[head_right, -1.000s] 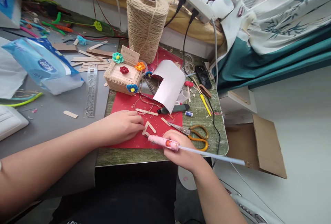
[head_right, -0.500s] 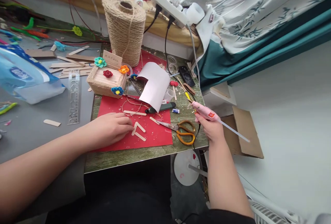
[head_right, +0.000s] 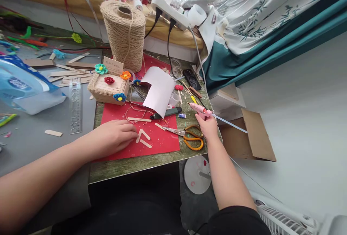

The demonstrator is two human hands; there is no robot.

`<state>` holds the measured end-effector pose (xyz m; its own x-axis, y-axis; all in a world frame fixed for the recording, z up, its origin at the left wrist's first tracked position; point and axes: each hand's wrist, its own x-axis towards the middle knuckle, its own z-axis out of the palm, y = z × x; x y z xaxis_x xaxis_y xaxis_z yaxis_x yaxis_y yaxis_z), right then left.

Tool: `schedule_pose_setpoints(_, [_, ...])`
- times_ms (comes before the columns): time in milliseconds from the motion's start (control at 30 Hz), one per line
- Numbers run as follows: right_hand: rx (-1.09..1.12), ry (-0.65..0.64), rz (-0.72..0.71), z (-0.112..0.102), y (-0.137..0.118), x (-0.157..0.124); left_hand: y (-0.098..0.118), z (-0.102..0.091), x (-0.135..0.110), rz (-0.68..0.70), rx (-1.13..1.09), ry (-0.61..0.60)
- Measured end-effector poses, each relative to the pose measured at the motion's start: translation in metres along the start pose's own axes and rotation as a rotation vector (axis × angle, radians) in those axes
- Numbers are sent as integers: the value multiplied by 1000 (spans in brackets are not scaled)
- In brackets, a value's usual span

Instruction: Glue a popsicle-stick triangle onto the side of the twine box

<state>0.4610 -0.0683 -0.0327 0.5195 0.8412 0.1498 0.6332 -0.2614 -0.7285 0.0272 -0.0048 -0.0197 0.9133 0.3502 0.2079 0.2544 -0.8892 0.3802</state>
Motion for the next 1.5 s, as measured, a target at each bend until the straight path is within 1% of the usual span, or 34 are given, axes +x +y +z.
schedule_pose_setpoints(133, [30,14,0,2,-5,-5,0,0,0,10,-7,16])
schedule_pose_setpoints(233, [92,37,-20,0,-6,-12,1,-1,0,17,-1,29])
schedule_pose_setpoints(267, [101,71,-26,-2,-8,-16,1,-1,0,16,-2,34])
schedule_pose_setpoints(333, [79,196,-31,-4,-13,-30,1,-2,-1,-5,-9,38])
schedule_pose_setpoints(400, [13,329,-47,-4,-25,-53,1,-3,-1,-49,-12,35])
schedule_pose_setpoints(433, [-25,351,-74,-1,-34,-67,1,-3,-2,-72,-12,32])
schedule_pose_setpoints(467, [-47,310,-130,3,-45,-83,1,-2,-2,-93,-10,31])
schedule_pose_setpoints(500, [-50,212,-211,8,-57,-99,1,-2,-2,-109,-10,32])
schedule_pose_setpoints(533, [-50,21,-297,15,-69,-114,0,-1,-3,-120,-11,34])
schedule_pose_setpoints(567, [-55,-196,-354,22,-82,-127,0,-1,-3,-130,-12,38])
schedule_pose_setpoints(600, [-38,-333,-403,30,-93,-138,-1,0,-3,-138,-13,39])
schedule_pose_setpoints(633, [-32,-435,-418,37,-103,-146,-1,1,-4,-144,-14,41])
schedule_pose_setpoints(667, [-35,-494,-411,44,-111,-151,-1,1,-4,-149,-14,41])
schedule_pose_setpoints(733, [-44,-545,-385,54,-120,-155,-1,1,-5,-156,-18,39])
schedule_pose_setpoints(833, [-60,-579,-348,62,-122,-151,-2,1,-5,-157,-30,41])
schedule_pose_setpoints(1000, [-91,-598,-364,63,-123,-149,-2,-1,-4,-121,-62,48])
schedule_pose_setpoints(1067, [-84,-599,-344,64,-124,-149,-2,-1,-3,-111,-76,50])
schedule_pose_setpoints(1200, [12,-609,-295,65,-123,-146,-1,-1,-1,-123,-96,45])
schedule_pose_setpoints(1267, [65,-616,-318,67,-121,-141,-1,-1,-1,-125,-99,50])
schedule_pose_setpoints(1333, [85,-637,-375,70,-121,-133,-1,-1,-1,-123,-103,61])
schedule_pose_setpoints(1433, [62,-693,-483,74,-122,-120,-1,-1,-2,-122,-104,65])
schedule_pose_setpoints(1500, [42,-724,-527,76,-125,-113,-2,-1,-2,-120,-99,64])
